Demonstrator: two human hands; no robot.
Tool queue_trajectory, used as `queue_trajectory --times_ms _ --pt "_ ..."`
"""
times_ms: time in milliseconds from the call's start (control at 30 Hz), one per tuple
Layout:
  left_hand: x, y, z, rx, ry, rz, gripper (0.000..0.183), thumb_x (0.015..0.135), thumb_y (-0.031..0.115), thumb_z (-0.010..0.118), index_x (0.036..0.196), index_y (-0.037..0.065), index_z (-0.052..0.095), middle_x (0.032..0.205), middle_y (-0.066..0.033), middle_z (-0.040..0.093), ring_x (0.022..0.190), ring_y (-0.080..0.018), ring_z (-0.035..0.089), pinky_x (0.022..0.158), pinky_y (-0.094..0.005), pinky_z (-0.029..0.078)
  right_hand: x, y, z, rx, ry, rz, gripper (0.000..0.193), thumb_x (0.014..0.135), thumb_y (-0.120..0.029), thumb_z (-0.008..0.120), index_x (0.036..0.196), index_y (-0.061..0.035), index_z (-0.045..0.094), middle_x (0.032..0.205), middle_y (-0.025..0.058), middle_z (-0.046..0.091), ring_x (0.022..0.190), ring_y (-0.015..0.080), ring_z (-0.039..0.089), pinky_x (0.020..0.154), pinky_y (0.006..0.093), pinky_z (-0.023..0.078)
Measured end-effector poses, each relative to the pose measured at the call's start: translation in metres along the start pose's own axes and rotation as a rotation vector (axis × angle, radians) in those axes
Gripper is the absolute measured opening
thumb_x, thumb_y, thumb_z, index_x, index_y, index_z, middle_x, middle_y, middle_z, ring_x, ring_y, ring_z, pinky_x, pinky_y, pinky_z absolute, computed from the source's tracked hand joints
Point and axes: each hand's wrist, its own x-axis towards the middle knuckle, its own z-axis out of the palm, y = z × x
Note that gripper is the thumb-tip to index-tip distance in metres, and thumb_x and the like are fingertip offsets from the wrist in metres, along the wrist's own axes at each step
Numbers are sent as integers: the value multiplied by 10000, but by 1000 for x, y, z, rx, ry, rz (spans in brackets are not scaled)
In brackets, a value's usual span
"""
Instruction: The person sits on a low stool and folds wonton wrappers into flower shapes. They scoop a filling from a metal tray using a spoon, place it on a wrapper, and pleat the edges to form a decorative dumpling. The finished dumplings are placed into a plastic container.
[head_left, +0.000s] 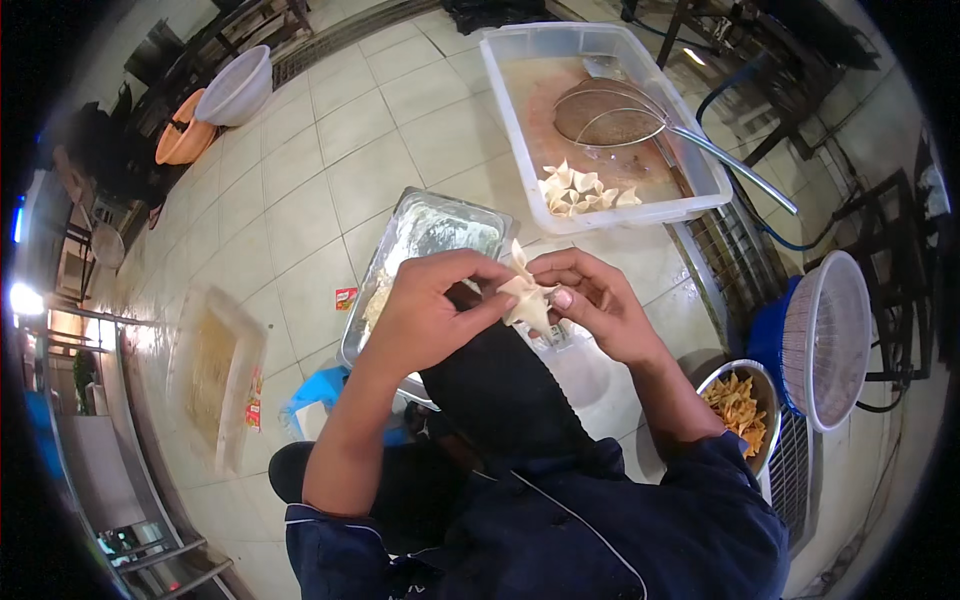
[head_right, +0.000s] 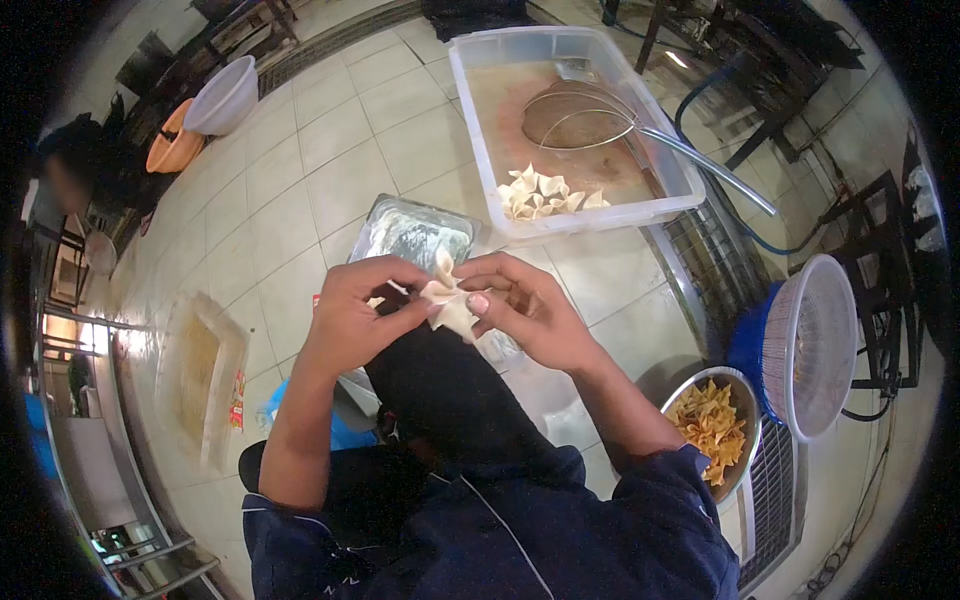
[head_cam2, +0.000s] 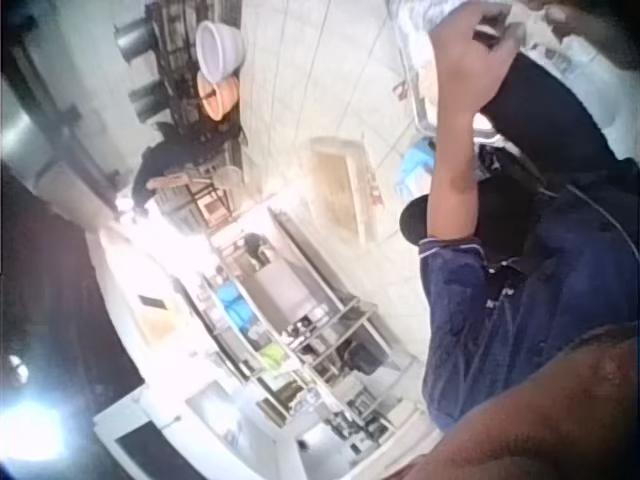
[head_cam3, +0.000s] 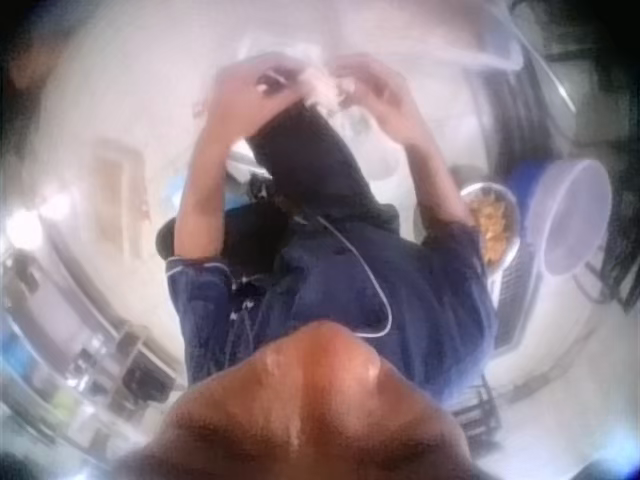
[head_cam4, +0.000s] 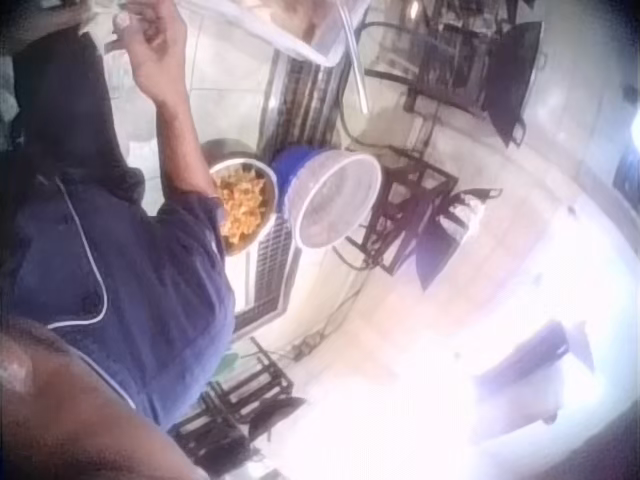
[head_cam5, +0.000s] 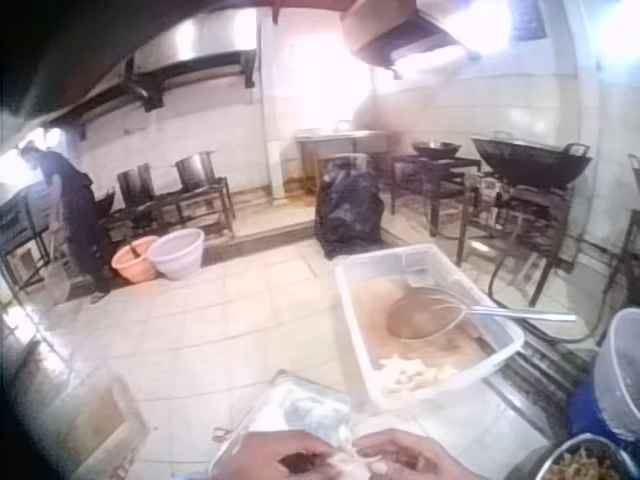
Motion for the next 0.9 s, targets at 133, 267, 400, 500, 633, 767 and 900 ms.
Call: queue_trajectory --times_ms 133,267,400,500,633,767,900 --pt "25 1 30 3 -5 -10 184 820 111 762 973 28 705 865 -34 711 758 -86 651 638 -240 517 -5 6 -12 -15 147 -37 205 949 -75 620 1120 -10 527 1072 107 650 942 177 657 743 338 587" --pt "41 8 46 -96 16 -75 195 825 126 764 993 46 704 880 -12 709 779 -79 642 655 -224 501 -7 10 -28 151 215 30 184 954 -94 613 1096 -12 530 1043 119 659 897 211 681 722 354 583" --pt "42 1 47 -114 98 -19 202 838 124 756 1023 61 703 938 -5 705 807 -75 635 682 -231 506 -4 12 -35 386 271 127 157 961 -134 598 1065 -29 545 1015 124 666 889 259 692 712 365 584" --pt "25 -12 23 -16 60 -29 192 856 105 735 1037 55 701 997 -24 701 831 -82 633 700 -242 517 3 29 -70 400 377 133 142 958 -150 596 1042 -39 567 993 116 667 883 261 692 712 370 584" --pt "-30 -20 -32 -78 142 -232 187 859 91 720 1030 21 692 1019 -66 685 882 -124 646 727 -254 538 32 40 -152 35 590 81 132 930 -177 639 983 -59 609 958 82 666 836 203 687 694 354 580" --pt "-97 -49 -87 -105 324 -329 185 877 55 681 1052 -1 659 1025 -91 684 865 -136 653 686 -256 544 67 53 -283 -777 698 112 225 862 -219 688 907 -2 649 798 107 682 774 225 691 649 331 535" --pt "-173 -59 -121 -67 573 -396 171 898 76 654 1050 -3 652 1001 -98 679 805 -134 632 652 -262 526 100 77 -364 -1408 554 94 266 795 -210 665 861 47 651 772 228 666 746 356 670 683 431 522"
